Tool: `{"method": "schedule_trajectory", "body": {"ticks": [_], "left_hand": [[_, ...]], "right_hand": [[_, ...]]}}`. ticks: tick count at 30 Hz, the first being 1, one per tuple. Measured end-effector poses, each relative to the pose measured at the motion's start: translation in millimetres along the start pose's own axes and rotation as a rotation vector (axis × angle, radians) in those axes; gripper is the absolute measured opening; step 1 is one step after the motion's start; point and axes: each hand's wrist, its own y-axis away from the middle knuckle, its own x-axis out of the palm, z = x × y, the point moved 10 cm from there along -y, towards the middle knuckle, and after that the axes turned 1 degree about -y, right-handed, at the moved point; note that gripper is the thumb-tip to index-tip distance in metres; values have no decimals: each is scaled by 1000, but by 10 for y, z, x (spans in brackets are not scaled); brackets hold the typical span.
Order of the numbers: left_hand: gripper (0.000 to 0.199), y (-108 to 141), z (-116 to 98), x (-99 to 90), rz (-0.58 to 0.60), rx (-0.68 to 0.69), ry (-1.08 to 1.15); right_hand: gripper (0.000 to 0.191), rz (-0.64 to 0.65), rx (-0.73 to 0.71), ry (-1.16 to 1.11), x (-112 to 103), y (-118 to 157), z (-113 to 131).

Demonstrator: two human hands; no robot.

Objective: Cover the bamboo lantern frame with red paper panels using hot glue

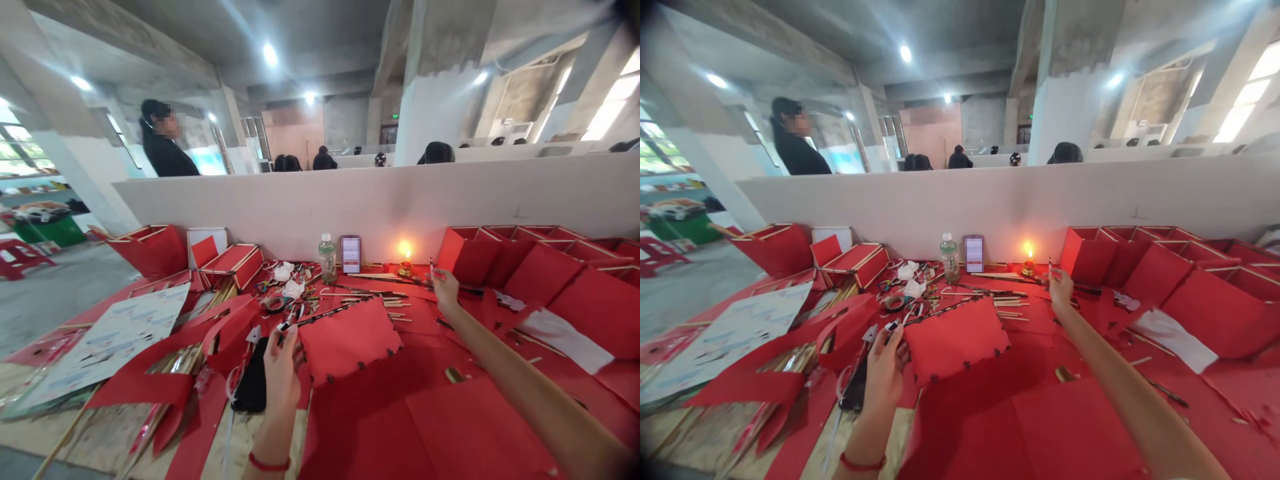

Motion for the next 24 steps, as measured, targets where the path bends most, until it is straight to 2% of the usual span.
{"method": "schedule_trajectory", "body": {"ticks": [4, 7, 9, 12, 17, 21, 24], "left_hand": [[41, 51, 1, 109, 15, 93, -21], [40, 139, -143, 154, -25, 266, -91], [39, 219, -246, 251, -12, 363, -157], [38, 373, -429, 544, 90, 477, -248], [39, 658, -900, 1205, 266, 694, -364], [37, 589, -1147, 1566, 339, 722, -300], [37, 389, -1126, 1706, 411, 635, -268]], "right_hand": [[20, -16, 49, 8, -20, -68, -138], [21, -8, 51, 24, -64, -112, -194], [21, 14, 50, 37, -67, -141, -228], [22, 62, 47, 53, -28, -190, -270], [25, 131, 54, 98, 56, -308, -295], [28, 159, 78, 178, 93, -438, -282], [30, 170, 96, 244, 120, -537, -278]]}}
